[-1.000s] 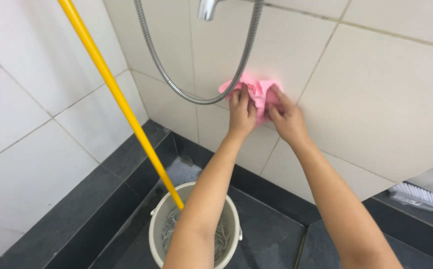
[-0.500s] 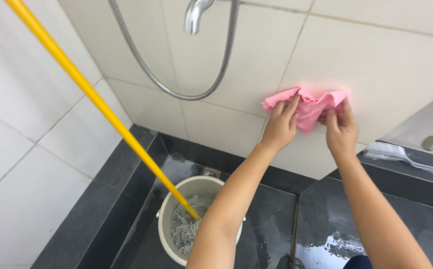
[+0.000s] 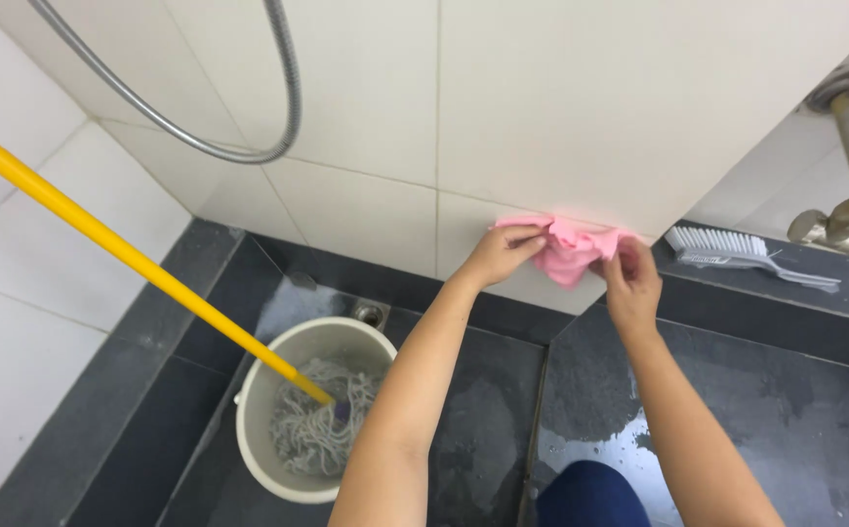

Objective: The person wipes the white tiled walls of a bathroom with a pink cloth. They then rinse the cloth in a sink and proceed to pour a powdered cleaning agent from a packet into a pink plastic scoop held under the running tap.

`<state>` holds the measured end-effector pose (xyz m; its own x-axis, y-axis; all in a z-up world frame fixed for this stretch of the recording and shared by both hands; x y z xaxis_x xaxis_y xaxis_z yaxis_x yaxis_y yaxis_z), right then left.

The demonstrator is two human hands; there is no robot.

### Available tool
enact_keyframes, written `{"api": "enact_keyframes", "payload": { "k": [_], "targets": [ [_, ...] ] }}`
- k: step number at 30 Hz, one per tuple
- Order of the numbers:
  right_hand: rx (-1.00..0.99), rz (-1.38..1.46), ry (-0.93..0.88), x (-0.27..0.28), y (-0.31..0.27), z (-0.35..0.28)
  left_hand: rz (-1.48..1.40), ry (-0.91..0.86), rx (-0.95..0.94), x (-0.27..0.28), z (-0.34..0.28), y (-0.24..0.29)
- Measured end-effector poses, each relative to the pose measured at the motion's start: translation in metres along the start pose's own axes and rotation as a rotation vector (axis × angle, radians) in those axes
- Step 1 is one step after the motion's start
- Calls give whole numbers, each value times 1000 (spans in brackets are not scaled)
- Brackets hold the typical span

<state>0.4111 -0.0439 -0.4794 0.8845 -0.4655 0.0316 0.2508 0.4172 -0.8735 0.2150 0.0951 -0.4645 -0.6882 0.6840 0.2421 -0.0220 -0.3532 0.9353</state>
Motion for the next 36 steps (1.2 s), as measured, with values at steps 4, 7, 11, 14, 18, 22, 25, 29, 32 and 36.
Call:
{"api": "enact_keyframes", "payload": {
  "k": [4, 7, 11, 14, 18, 22, 25, 29, 32, 36],
  "targets": [
    [-234, -101, -37, 14, 82, -61, 60, -33, 213, -24, -34, -70],
    [-345, -97, -127, -6, 103, -73, 252, 93, 290, -23, -57, -109],
    [-163, 184, 44, -17, 60, -45, 327, 248, 23, -18, -59, -22],
    [27, 390, 93, -18, -34, 12, 398, 279, 41, 1, -35, 110],
    [219, 298, 62, -44, -143, 69, 376, 353, -125, 38, -9, 165],
    [256, -108, -26, -107, -145, 82, 297, 553, -321, 84, -17, 166],
    [190, -241, -78, -159, -91, 65, 240, 640, -218, 119, -29, 97],
    [-29, -302, -150, -198, 18, 1, 191, 654, 66, 134, -74, -10],
    [-107, -495, -314, -226, 108, -30, 187, 622, 128, 149, -107, -101],
    [-126, -510, -392, -272, 66, -1, 437, 810, 268, 202, -133, -115]
  ]
}}
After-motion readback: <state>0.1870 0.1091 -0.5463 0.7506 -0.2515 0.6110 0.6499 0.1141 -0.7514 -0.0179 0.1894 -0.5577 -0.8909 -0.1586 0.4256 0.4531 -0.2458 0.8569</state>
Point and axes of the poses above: each hand's wrist, its own z-axis towards the middle knuckle, its own x-axis out of the back of the hand, y = z × x, the point moved 5 cm from there along z, towards the middle knuckle, and after that the axes turned 6 degrees about -y, right-handed, at the moved point
